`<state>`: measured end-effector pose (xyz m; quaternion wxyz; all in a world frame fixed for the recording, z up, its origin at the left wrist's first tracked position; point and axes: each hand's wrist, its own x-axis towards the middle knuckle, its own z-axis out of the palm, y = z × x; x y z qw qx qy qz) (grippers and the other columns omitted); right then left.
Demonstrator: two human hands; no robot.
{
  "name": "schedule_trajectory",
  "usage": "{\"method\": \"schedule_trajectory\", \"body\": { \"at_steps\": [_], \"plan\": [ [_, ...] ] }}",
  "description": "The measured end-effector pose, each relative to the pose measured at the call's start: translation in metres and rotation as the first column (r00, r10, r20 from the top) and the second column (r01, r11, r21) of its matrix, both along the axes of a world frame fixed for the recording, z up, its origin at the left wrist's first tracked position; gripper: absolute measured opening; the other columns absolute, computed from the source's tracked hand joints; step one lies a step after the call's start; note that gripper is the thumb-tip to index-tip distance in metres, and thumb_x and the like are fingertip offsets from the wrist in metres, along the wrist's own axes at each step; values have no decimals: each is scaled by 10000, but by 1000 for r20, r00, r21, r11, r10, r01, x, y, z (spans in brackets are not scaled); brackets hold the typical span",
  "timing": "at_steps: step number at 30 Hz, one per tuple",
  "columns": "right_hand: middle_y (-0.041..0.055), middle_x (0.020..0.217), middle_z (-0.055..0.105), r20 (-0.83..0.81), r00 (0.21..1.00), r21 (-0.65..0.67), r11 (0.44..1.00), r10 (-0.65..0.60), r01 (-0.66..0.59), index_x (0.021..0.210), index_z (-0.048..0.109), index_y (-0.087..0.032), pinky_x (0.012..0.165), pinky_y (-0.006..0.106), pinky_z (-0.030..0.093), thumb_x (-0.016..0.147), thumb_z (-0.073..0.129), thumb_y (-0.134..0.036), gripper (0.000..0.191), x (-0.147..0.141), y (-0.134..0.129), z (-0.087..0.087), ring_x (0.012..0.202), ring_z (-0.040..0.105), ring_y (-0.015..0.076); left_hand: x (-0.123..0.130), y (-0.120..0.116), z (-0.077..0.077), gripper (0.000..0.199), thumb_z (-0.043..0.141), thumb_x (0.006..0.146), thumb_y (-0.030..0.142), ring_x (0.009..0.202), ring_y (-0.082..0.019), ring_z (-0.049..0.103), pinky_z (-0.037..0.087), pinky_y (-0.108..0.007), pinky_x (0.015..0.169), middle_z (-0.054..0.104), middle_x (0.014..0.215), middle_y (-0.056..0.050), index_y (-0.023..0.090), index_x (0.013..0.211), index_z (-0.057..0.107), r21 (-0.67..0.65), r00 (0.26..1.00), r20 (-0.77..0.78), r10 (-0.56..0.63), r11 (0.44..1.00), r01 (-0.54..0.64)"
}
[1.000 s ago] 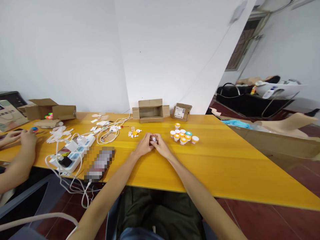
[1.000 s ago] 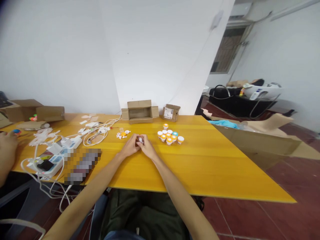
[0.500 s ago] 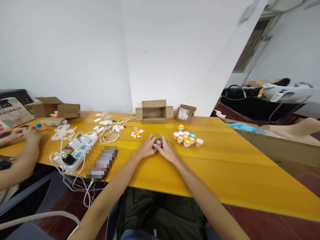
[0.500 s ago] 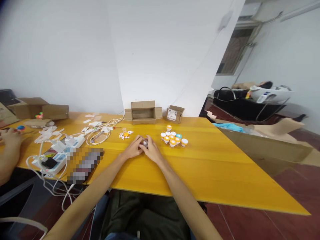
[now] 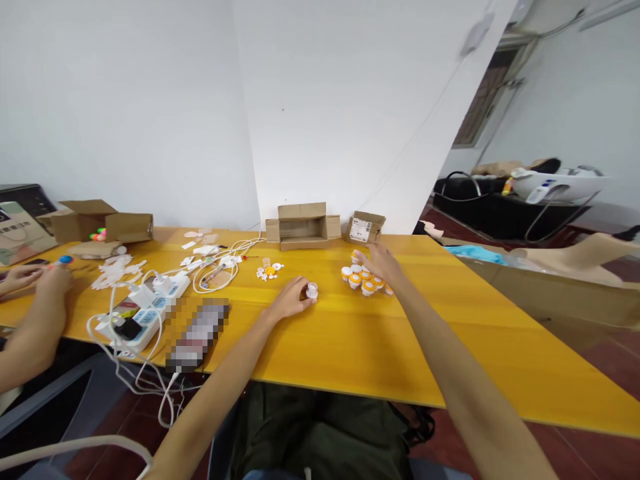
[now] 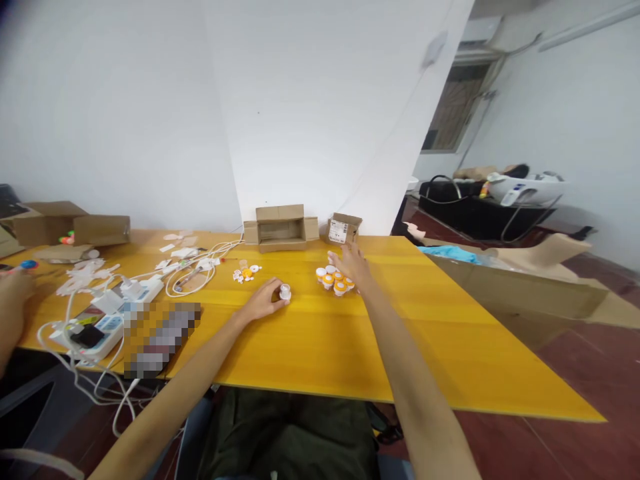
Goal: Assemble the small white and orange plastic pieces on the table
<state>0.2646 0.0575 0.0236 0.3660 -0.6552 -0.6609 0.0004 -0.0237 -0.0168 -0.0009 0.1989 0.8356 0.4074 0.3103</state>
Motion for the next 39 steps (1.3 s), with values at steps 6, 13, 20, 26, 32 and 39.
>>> {"method": "schedule_trajectory", "body": {
  "at_steps": [6,13,20,26,32,39],
  "plan": [
    [177,1381,622,102,989,-443,895,109,-53,1265,650,-199,1028,478,454,966,386,-609,573,-15,18,20,1282,575,346,0,-1,1,112,663,809,269,886,-208,566,474,-349,876,591,895,-26,215,881,595,-13,999,-26,19,1000,-19],
    [170,1333,642,261,942,-523,851,211,-46,1129,716,-242,1006,524,452,836,464,-803,681,-47,-11,30,1242,580,402,1,-3,3,131,665,808,286,890,-215,562,468,-346,887,598,911,-30,223,908,609,-26,999,-43,12,1000,-13],
    [148,1263,650,300,929,-475,878,219,-54,1033,707,-262,965,563,459,860,526,-692,498,-35,-36,27,1133,630,381,2,0,0,118,656,812,291,902,-221,566,465,-351,885,601,916,-32,222,887,597,4,999,-43,12,1000,-12],
    [127,1141,675,281,938,-431,900,203,-65,881,676,-256,851,498,520,895,521,-621,397,-19,-50,23,1014,667,334,2,0,-1,119,656,808,288,914,-229,573,468,-356,883,604,918,-35,224,887,594,16,999,-46,10,1000,-9],
    [117,1184,654,334,922,-455,890,197,-25,956,663,-259,878,490,511,940,455,-570,374,-9,-70,22,1068,650,321,2,-1,1,115,648,813,291,909,-229,574,470,-361,879,599,906,-31,226,884,586,23,998,-59,10,1000,-9],
    [104,1191,652,389,904,-446,895,178,16,1016,664,-285,837,425,535,939,420,-591,399,24,-100,17,1106,645,314,4,-2,0,121,653,810,286,920,-236,581,468,-367,887,610,924,-41,229,899,593,32,997,-73,17,999,-15]
  ]
}}
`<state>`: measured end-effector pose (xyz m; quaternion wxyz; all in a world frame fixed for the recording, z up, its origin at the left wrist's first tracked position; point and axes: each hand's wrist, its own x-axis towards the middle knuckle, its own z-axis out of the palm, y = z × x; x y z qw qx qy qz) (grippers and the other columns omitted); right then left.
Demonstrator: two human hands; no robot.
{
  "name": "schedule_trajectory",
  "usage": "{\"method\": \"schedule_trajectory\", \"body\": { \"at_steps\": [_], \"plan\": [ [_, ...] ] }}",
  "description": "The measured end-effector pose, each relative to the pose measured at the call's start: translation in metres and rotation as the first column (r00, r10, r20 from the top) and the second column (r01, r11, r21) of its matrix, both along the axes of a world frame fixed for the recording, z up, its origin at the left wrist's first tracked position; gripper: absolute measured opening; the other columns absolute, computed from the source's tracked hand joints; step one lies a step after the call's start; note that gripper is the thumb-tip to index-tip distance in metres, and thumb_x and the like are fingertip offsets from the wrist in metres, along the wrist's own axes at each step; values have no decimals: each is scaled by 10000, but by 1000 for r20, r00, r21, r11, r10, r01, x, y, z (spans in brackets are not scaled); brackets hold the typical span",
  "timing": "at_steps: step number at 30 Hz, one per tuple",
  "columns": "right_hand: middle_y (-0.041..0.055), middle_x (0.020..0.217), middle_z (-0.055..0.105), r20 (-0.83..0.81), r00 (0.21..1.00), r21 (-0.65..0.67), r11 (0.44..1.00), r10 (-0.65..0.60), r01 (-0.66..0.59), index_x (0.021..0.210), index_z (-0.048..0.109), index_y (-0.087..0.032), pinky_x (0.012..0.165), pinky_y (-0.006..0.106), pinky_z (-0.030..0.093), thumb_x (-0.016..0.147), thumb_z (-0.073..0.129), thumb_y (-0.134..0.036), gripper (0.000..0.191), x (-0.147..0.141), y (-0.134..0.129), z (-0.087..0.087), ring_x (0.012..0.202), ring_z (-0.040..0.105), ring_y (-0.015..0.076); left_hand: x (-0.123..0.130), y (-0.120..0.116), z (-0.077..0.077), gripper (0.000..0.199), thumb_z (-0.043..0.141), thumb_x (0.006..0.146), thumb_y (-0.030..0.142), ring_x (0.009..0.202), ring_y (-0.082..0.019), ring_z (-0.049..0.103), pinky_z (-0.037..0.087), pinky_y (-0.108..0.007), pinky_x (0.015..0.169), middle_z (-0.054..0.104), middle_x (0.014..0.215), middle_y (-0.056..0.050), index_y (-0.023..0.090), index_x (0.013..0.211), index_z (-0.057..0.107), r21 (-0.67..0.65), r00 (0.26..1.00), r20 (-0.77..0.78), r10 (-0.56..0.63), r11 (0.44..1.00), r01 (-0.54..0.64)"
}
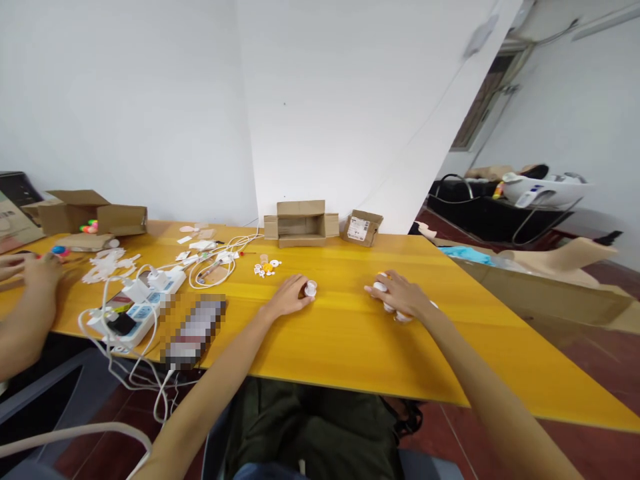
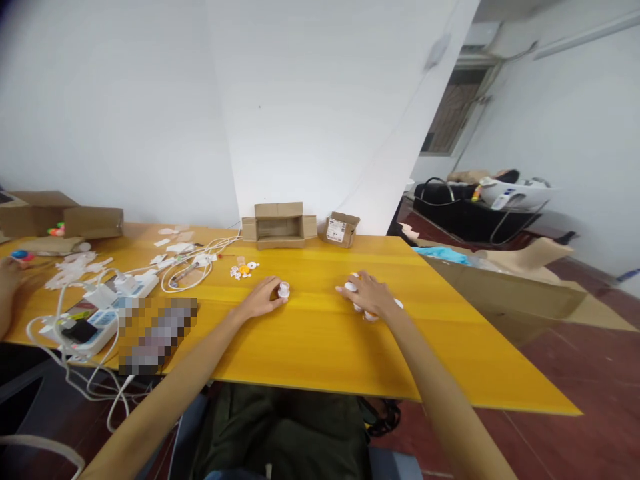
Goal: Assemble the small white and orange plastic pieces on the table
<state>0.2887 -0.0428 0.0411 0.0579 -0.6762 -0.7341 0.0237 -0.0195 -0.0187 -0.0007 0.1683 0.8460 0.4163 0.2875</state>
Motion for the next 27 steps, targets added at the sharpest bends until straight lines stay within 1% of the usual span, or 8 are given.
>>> {"method": "schedule_trajectory", "body": {
  "at_steps": [5,12,16,19,24,26,27],
  "plan": [
    [100,1168,660,13,999,18,999,38,-39,1046,671,-298,824,416,547,937,393,-626,444,13,-9,-4,1082,660,310,0,0,0,124,648,819,298,922,-232,588,469,-364,891,614,939,-39,232,908,592,1,1000,-30,-2,1000,2],
    [81,1082,671,-15,997,60,995,81,-80,1025,683,-310,879,426,534,926,402,-645,448,7,-8,-8,1033,668,294,-1,-2,2,125,639,829,299,916,-224,582,465,-363,907,616,939,-36,233,928,599,9,999,-38,-20,1000,21],
    [78,1050,674,-70,993,60,994,95,-91,984,690,-312,850,419,541,934,401,-617,423,7,-7,-8,1014,667,290,-1,-2,2,120,646,820,297,916,-235,583,463,-372,909,613,931,-42,232,910,600,2,999,-21,-24,1000,24],
    [80,1074,677,-107,989,74,993,104,-97,972,693,-309,845,423,544,926,413,-614,416,10,-7,-8,1019,665,292,-1,-2,2,127,653,813,297,924,-243,584,462,-378,917,615,929,-43,236,917,610,-13,1000,-2,-26,1000,26],
    [86,1179,685,-180,978,86,992,108,-94,994,701,-306,896,449,542,917,442,-612,408,15,-7,-7,1076,654,304,-1,-1,2,147,669,797,292,920,-233,584,462,-365,906,625,930,-38,234,924,622,-42,999,26,-26,999,27],
    [94,1221,680,-203,972,114,989,115,-93,1017,697,-298,938,471,527,931,435,-599,408,13,-7,-5,1118,641,316,-1,-1,1,141,675,793,288,911,-227,589,464,-359,898,630,924,-36,227,906,620,-44,999,40,-27,999,29],
    [98,1245,672,-207,971,148,985,122,-92,1036,691,-294,963,483,514,939,432,-593,407,11,-8,-4,1146,630,322,-1,-1,1,137,678,790,284,904,-224,592,466,-357,895,633,920,-35,224,897,619,-44,998,49,-30,999,32]
  ]
}}
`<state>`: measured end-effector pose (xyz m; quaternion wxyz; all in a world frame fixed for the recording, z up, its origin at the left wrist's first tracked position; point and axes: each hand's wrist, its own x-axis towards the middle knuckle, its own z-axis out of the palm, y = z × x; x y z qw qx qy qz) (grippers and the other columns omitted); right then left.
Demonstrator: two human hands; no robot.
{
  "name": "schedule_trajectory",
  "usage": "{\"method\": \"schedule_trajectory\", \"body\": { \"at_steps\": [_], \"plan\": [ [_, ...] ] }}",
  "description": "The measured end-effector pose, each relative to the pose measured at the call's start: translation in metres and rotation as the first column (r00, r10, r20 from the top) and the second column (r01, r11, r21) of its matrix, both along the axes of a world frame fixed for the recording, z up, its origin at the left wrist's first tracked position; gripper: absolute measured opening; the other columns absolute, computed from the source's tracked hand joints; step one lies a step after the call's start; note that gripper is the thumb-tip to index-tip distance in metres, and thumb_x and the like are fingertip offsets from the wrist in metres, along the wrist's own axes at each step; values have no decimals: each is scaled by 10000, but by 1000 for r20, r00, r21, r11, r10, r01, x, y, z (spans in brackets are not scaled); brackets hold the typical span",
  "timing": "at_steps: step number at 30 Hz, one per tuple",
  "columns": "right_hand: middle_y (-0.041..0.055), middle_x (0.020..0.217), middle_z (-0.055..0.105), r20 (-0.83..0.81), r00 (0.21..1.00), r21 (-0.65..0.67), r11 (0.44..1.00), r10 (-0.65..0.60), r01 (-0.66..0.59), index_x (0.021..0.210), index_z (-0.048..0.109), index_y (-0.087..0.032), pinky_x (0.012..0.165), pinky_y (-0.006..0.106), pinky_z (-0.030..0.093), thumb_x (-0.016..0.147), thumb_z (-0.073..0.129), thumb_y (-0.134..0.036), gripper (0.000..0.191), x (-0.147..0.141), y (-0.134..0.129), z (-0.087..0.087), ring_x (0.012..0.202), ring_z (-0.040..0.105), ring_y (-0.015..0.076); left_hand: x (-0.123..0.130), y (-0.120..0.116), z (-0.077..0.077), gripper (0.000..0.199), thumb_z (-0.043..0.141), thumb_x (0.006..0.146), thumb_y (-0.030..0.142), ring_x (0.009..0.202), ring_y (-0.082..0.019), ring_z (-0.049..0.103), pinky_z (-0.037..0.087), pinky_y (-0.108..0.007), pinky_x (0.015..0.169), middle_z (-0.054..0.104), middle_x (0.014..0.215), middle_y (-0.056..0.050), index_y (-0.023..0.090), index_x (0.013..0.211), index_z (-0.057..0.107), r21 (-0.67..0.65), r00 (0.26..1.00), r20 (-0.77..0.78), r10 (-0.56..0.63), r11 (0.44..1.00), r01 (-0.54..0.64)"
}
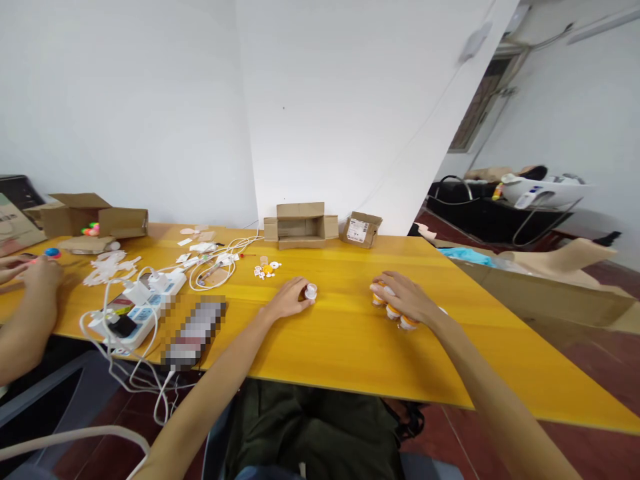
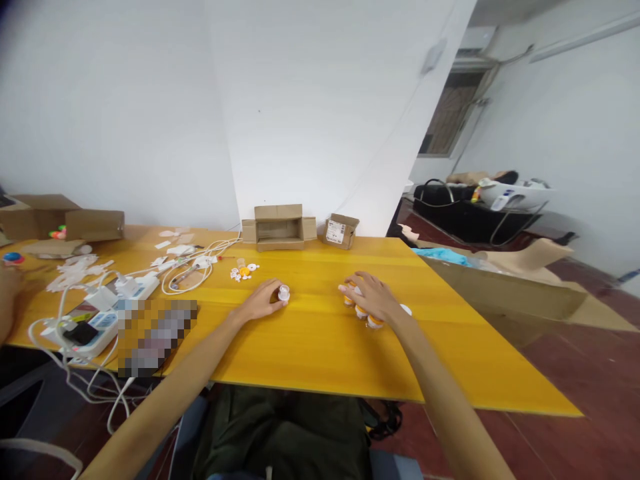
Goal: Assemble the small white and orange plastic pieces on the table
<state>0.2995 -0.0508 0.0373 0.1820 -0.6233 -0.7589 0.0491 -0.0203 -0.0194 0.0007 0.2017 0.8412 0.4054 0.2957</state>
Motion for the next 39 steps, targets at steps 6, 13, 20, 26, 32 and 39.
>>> {"method": "schedule_trajectory", "body": {
  "at_steps": [6,13,20,26,32,39],
  "plan": [
    [112,1237,659,-44,985,237,960,167,-152,1137,639,-266,1007,443,477,964,475,-532,357,-57,-3,5,1195,602,299,2,-2,0,145,685,772,250,845,-200,601,483,-333,842,649,890,-23,211,897,621,-33,999,43,-8,999,10],
    [88,1082,696,-78,975,89,975,210,-203,997,649,-250,816,333,493,939,583,-369,148,-154,11,-17,964,673,247,1,2,-3,132,629,752,178,840,-203,617,501,-329,820,660,875,-34,192,883,622,-43,998,66,22,999,-19],
    [62,985,707,-364,898,210,961,246,-178,959,652,-258,837,345,518,926,552,-345,137,-154,20,-37,919,661,234,2,4,-2,166,656,753,211,870,-202,645,521,-335,840,701,929,-39,201,917,638,-91,988,149,30,996,-17],
    [40,862,717,-581,782,172,973,224,-151,839,636,-247,759,340,546,862,593,-434,194,-146,23,-45,811,670,219,4,5,-5,282,727,752,301,774,-152,644,520,-282,749,705,881,-11,190,986,616,-204,955,296,-3,977,67],
    [33,768,724,-783,603,66,985,151,-160,800,624,-230,711,359,570,787,636,-530,300,-145,34,-58,734,690,220,2,12,-10,336,783,711,316,696,-122,608,505,-256,694,661,764,29,180,976,627,-288,919,389,65,956,54],
    [23,817,730,-805,566,71,976,176,-204,843,626,-236,747,361,570,758,649,-459,240,-143,36,-61,781,696,218,0,16,-9,308,800,693,371,691,-143,612,494,-265,665,677,728,10,176,905,694,-342,918,387,89,938,53]
  ]
}}
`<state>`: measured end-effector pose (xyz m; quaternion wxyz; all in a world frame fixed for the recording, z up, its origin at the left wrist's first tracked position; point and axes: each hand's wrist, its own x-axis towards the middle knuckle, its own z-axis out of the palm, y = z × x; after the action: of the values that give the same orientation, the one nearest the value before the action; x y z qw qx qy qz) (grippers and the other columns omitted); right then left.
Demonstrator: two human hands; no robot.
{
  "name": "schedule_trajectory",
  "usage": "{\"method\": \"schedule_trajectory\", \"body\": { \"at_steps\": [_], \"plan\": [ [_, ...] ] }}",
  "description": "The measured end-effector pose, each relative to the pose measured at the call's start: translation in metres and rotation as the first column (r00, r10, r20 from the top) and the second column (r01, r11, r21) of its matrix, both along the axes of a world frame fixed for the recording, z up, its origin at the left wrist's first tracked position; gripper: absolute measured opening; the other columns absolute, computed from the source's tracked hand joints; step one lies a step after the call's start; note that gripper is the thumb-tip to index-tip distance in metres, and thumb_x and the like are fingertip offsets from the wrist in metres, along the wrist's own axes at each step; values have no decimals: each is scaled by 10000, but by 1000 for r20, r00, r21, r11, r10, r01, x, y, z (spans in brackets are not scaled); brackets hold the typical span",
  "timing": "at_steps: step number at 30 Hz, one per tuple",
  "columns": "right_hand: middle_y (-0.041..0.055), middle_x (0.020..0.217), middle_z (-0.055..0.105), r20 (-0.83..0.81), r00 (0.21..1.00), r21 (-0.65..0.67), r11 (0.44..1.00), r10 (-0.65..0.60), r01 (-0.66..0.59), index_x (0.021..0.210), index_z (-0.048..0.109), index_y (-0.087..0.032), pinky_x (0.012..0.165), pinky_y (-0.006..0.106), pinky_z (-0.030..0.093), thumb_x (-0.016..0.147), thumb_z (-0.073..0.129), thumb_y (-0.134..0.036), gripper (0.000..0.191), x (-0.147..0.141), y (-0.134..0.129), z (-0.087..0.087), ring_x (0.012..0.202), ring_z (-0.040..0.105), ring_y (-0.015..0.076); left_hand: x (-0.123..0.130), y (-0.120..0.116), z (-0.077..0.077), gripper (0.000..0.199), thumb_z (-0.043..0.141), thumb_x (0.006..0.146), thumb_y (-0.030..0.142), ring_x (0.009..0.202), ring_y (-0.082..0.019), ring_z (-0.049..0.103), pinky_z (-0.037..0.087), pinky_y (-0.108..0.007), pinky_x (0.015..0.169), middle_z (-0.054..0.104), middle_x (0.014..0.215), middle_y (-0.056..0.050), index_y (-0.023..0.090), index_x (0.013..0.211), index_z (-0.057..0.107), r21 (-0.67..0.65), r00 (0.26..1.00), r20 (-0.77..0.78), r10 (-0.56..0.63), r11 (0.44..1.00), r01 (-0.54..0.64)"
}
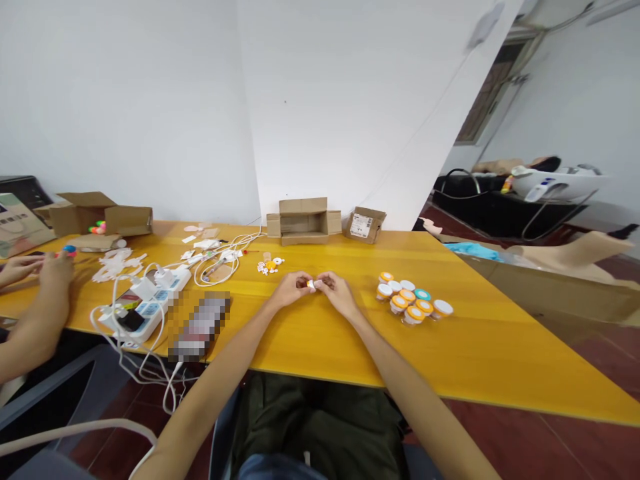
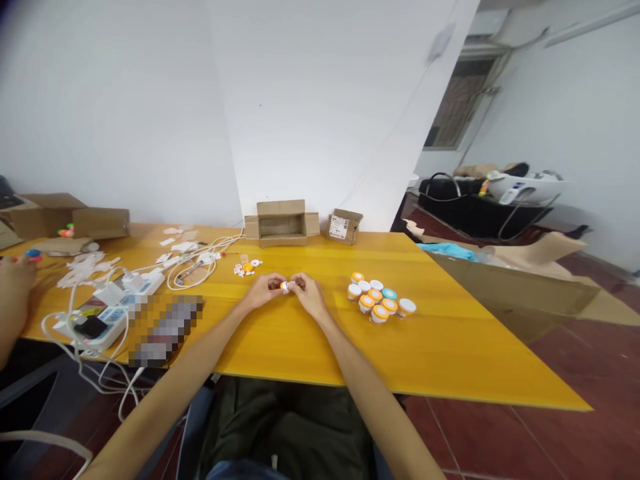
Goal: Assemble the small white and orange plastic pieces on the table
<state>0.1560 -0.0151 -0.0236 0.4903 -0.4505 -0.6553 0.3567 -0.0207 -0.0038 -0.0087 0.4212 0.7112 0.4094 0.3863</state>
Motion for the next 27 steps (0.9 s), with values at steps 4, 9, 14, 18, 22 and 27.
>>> {"method": "schedule_trajectory", "body": {
  "at_steps": [4,9,14,18,22,27],
  "plan": [
    [40,944,738,25,999,31,999,38,-39,911,620,-238,810,362,568,781,614,-410,216,-3,-2,1,892,703,219,-1,0,2,321,812,684,386,699,-146,626,496,-269,679,700,757,-6,171,898,707,-23,1000,25,-7,1000,7],
    [89,1101,731,189,967,68,985,-170,160,968,612,-243,854,391,555,814,628,-444,254,-4,-9,7,956,699,247,-1,0,3,327,819,675,393,696,-144,621,494,-270,682,692,740,3,170,883,701,-30,999,31,-8,1000,9],
    [103,908,745,476,842,93,967,-253,238,782,625,-249,878,403,516,937,500,-469,298,0,-14,14,941,698,284,-1,0,2,298,821,672,336,696,-134,609,491,-269,701,691,749,5,166,885,700,-24,1000,27,-6,1000,7],
    [51,973,745,384,918,103,992,-101,66,937,653,-256,857,361,525,920,512,-358,175,3,-13,12,924,692,234,-2,2,2,296,825,665,327,682,-126,602,486,-265,699,675,731,15,166,872,687,-48,999,43,-8,999,10],
    [42,1032,731,286,958,190,980,-3,-53,1002,646,-252,861,349,525,847,610,-350,187,4,-11,6,940,675,220,-3,3,3,331,854,633,341,662,-123,600,483,-259,684,664,705,20,166,851,676,-59,997,69,-19,998,23],
    [42,897,723,296,947,114,989,-126,96,900,649,-250,756,326,512,869,620,-443,197,2,-9,3,820,663,221,-3,1,5,364,876,606,354,685,-130,625,510,-273,716,682,724,16,171,833,658,-99,992,123,-32,994,44]
  ]
}}
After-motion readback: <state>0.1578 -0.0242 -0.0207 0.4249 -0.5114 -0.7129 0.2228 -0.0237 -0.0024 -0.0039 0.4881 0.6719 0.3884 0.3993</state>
